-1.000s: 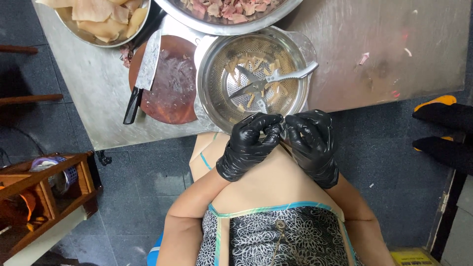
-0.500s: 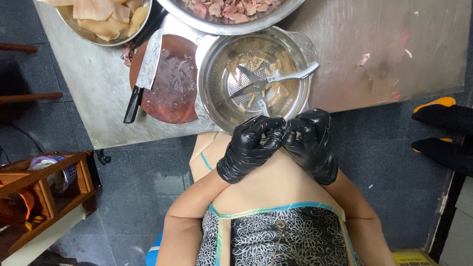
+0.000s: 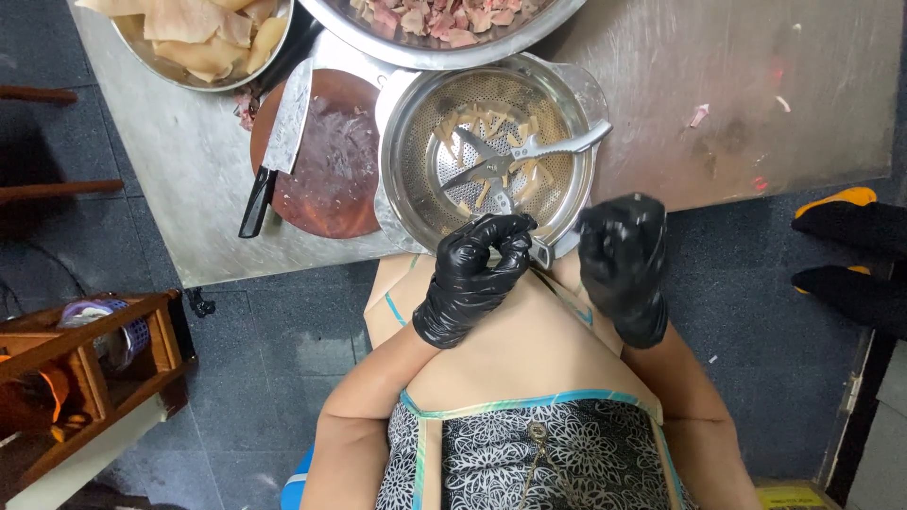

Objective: Using kitchen shears to cut thin pieces of meat or skin into narrow strips on a wooden cutting board.

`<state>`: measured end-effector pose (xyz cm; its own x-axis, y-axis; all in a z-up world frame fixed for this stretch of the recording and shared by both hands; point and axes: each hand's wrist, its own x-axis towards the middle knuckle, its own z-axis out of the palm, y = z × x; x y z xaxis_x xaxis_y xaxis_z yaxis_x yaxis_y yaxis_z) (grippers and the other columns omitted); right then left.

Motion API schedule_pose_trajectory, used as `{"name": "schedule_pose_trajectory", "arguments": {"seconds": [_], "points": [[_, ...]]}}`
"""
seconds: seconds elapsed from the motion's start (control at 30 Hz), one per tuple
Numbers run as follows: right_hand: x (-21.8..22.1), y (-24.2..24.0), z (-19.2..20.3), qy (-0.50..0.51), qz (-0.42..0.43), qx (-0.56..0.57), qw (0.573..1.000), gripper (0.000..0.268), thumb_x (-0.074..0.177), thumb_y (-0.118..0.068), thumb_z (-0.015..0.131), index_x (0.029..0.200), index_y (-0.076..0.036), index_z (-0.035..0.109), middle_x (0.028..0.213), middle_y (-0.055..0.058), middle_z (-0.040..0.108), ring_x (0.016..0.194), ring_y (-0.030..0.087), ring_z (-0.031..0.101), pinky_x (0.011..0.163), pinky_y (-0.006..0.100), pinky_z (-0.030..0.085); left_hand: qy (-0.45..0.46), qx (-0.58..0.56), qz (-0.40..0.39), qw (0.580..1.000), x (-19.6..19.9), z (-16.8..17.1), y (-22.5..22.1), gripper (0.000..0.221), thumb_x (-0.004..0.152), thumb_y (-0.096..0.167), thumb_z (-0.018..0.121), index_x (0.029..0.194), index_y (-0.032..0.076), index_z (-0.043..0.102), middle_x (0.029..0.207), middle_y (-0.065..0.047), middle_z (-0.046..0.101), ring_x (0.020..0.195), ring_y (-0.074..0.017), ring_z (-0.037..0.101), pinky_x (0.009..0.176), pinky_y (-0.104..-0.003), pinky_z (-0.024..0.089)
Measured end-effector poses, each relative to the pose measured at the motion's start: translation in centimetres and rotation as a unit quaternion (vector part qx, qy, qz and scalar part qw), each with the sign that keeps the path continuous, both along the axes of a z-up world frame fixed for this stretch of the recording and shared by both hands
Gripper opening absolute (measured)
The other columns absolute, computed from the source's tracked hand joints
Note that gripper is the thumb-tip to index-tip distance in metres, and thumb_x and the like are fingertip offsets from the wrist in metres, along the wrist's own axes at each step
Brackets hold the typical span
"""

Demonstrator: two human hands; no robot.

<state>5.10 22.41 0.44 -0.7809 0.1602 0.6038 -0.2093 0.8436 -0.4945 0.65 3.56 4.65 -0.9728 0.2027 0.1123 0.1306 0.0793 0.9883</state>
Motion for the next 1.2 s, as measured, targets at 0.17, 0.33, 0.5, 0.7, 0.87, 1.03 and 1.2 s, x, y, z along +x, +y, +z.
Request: {"name": "schedule_pose_trajectory", "arguments": {"seconds": [0.17, 0.33, 0.5, 0.7, 0.87, 1.03, 1.2], "points": [[1.3, -1.8, 0.2, -0.004, -0.007, -0.002, 1.000, 0.014, 0.092, 0.001, 0.080, 0.106, -0.003, 0.080, 0.096, 0.010, 0.073, 0.087, 0.029, 0.068, 0.083, 0.040, 0.058, 0.008, -0.008, 0.008, 1.000, 0.2, -0.1, 0.6, 0.014, 0.085, -0.005, 0.071, 0.093, 0.004, 0.078, 0.068, -0.013, 0.068, 0.060, -0.0272, 0.068, 0.064, -0.033, 0.057], [0.0, -1.9, 0.1, 0.001, -0.009, -0.002, 1.000, 0.014, 0.092, 0.001, 0.080, 0.105, -0.004, 0.080, 0.095, 0.009, 0.073, 0.086, 0.029, 0.068, 0.083, 0.040, 0.058, -0.043, 0.047, -0.018, 0.998, 0.9, -1.1, 0.8, 0.020, 0.089, -0.004, 0.070, 0.106, 0.003, 0.076, 0.076, -0.013, 0.070, 0.069, -0.0215, 0.067, 0.069, -0.035, 0.057], [-0.2, -1.8, 0.0, -0.001, -0.004, -0.002, 1.000, 0.014, 0.092, 0.001, 0.080, 0.105, -0.004, 0.080, 0.095, 0.009, 0.073, 0.086, 0.029, 0.068, 0.083, 0.040, 0.058, -0.204, 0.127, -0.046, 0.970, 1.2, -2.5, 0.7, 0.027, 0.092, -0.004, 0.070, 0.118, 0.003, 0.074, 0.098, -0.010, 0.075, 0.091, -0.0106, 0.064, 0.082, -0.033, 0.059], [-1.3, -2.1, -0.4, -0.005, -0.003, -0.002, 1.000, 0.014, 0.092, 0.001, 0.079, 0.105, -0.004, 0.081, 0.095, 0.008, 0.073, 0.086, 0.028, 0.068, 0.082, 0.039, 0.059, -0.242, 0.115, -0.051, 0.962, 1.2, -3.3, 0.6, 0.022, 0.093, -0.005, 0.069, 0.113, 0.000, 0.076, 0.102, -0.019, 0.072, 0.100, -0.0213, 0.066, 0.087, -0.040, 0.059], [-2.0, -2.3, -0.6, -0.006, -0.002, -0.002, 1.000, 0.013, 0.092, 0.002, 0.079, 0.104, -0.004, 0.081, 0.094, 0.008, 0.073, 0.085, 0.028, 0.068, 0.082, 0.039, 0.059, -0.322, 0.185, -0.029, 0.928, 0.9, -2.5, 0.9, 0.024, 0.094, -0.005, 0.067, 0.117, -0.001, 0.072, 0.099, -0.012, 0.073, 0.093, -0.0146, 0.065, 0.089, -0.033, 0.060], [-2.5, -1.2, -1.0, -0.009, 0.005, -0.002, 1.000, 0.013, 0.092, 0.002, 0.079, 0.104, -0.004, 0.081, 0.094, 0.007, 0.073, 0.085, 0.028, 0.068, 0.082, 0.039, 0.059, -0.338, 0.204, -0.018, 0.919, 0.7, -5.1, 0.5, 0.034, 0.094, -0.006, 0.064, 0.127, -0.001, 0.067, 0.091, -0.012, 0.073, 0.087, -0.0159, 0.070, 0.085, -0.032, 0.062], [-5.9, -3.0, -0.3, 0.008, 0.075, -0.014, 0.997, 0.013, 0.092, 0.002, 0.079, 0.104, -0.005, 0.081, 0.094, 0.007, 0.073, 0.085, 0.027, 0.068, 0.082, 0.038, 0.059, -0.336, 0.231, 0.041, 0.912, 0.6, -9.0, -2.4, 0.039, 0.090, -0.012, 0.063, 0.128, -0.004, 0.065, 0.085, -0.015, 0.071, 0.081, -0.0226, 0.074, 0.079, -0.034, 0.065]]}}
